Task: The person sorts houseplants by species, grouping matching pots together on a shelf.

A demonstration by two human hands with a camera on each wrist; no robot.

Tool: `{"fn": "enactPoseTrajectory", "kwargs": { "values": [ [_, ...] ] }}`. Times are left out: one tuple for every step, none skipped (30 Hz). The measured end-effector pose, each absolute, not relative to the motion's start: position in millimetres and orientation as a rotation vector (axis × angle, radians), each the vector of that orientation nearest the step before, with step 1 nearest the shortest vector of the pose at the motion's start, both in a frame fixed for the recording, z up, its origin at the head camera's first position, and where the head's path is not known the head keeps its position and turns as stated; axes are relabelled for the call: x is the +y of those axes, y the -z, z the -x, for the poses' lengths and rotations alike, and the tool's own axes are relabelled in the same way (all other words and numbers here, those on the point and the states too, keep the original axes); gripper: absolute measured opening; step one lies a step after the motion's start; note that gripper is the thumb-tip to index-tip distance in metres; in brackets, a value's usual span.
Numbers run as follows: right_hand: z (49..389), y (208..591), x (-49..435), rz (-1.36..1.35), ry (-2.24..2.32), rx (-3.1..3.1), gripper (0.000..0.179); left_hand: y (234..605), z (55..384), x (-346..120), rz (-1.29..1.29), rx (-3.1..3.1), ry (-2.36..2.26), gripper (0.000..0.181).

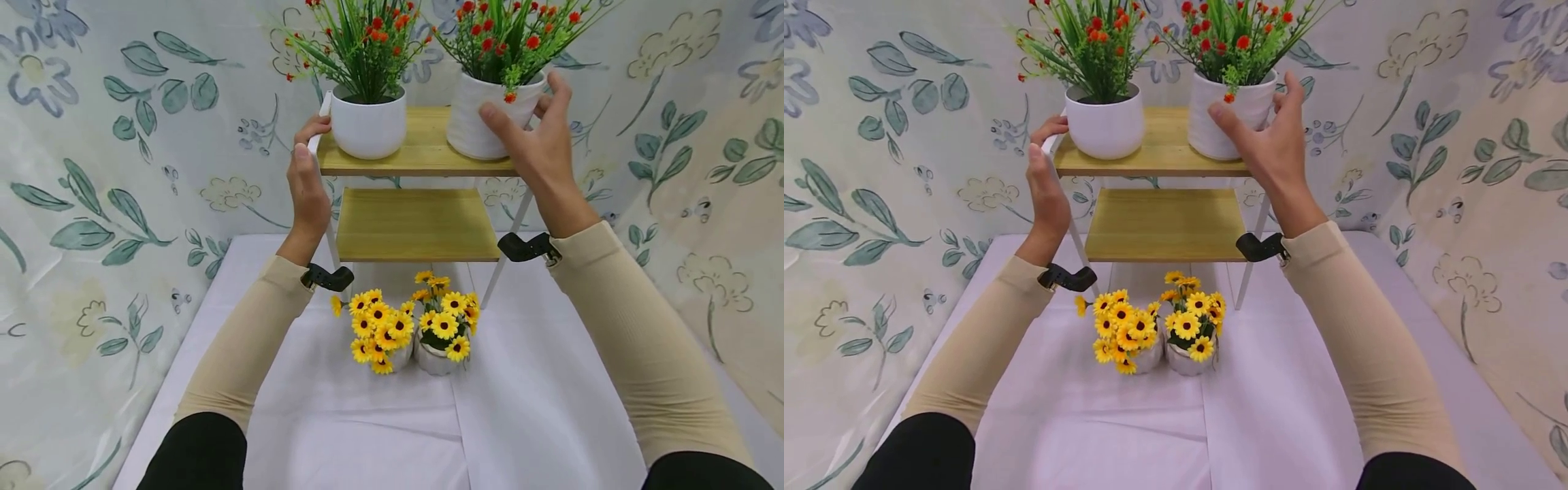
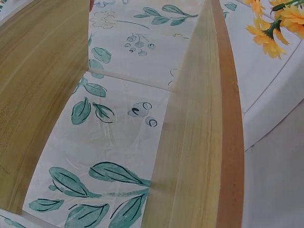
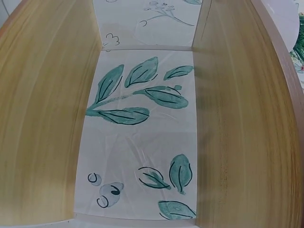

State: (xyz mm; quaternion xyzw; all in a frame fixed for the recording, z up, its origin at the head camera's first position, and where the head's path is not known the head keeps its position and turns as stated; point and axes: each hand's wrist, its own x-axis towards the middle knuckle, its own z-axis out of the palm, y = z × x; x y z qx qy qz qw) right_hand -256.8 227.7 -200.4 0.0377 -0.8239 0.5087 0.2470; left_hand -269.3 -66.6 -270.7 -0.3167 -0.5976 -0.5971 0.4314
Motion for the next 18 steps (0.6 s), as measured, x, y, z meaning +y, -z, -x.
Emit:
{"fn": "enactPoseTrajectory", "kwargs": {
  "values": [
    [257,201,228,-0.104,-1.391,-2.238,0.100,271,270,-67,0.792,-1.491,1.487,0.053],
    [257,201,228,-0.102,-1.405,-2.231,0.100,271,271,-67,0.792,-1.495,1.484,0.054],
    [256,202,228,-0.103,-1.425,-2.218,0.100,271,271,-67,0.791,-1.499,1.479,0.054],
    [256,203,228,-0.100,-1.453,-2.202,0.099,271,272,-68,0.792,-1.503,1.476,0.055],
    [256,204,228,-0.095,-1.483,-2.185,0.099,271,272,-68,0.790,-1.507,1.474,0.055],
    [255,205,228,-0.092,-1.515,-2.163,0.099,272,273,-68,0.788,-1.512,1.471,0.056],
    [255,206,229,-0.082,-1.546,-2.143,0.098,272,273,-68,0.787,-1.515,1.467,0.057],
    [254,208,229,-0.075,-1.571,-2.124,0.098,271,273,-68,0.788,-1.517,1.464,0.057],
    [254,209,229,-0.071,-1.595,-2.103,0.097,271,274,-68,0.789,-1.516,1.460,0.058],
    [254,210,230,-0.069,-1.615,-2.083,0.096,272,274,-68,0.788,-1.516,1.456,0.059],
    [253,211,230,-0.070,-1.628,-2.069,0.096,272,275,-68,0.787,-1.516,1.452,0.060],
    [252,213,231,-0.075,-1.639,-2.051,0.095,273,275,-68,0.786,-1.516,1.449,0.060],
    [252,214,232,-0.078,-1.647,-2.041,0.095,273,275,-68,0.786,-1.516,1.448,0.060],
    [251,216,233,-0.085,-1.654,-2.031,0.095,273,275,-68,0.787,-1.516,1.447,0.060],
    [249,218,234,-0.092,-1.661,-2.023,0.095,274,276,-67,0.787,-1.518,1.445,0.060],
    [247,220,235,-0.101,-1.663,-2.017,0.094,274,276,-67,0.789,-1.520,1.445,0.060],
    [245,223,236,-0.107,-1.670,-2.012,0.093,274,275,-67,0.790,-1.525,1.443,0.059],
    [243,226,237,-0.123,-1.691,-1.997,0.092,274,275,-68,0.788,-1.531,1.440,0.057]
  ]
}}
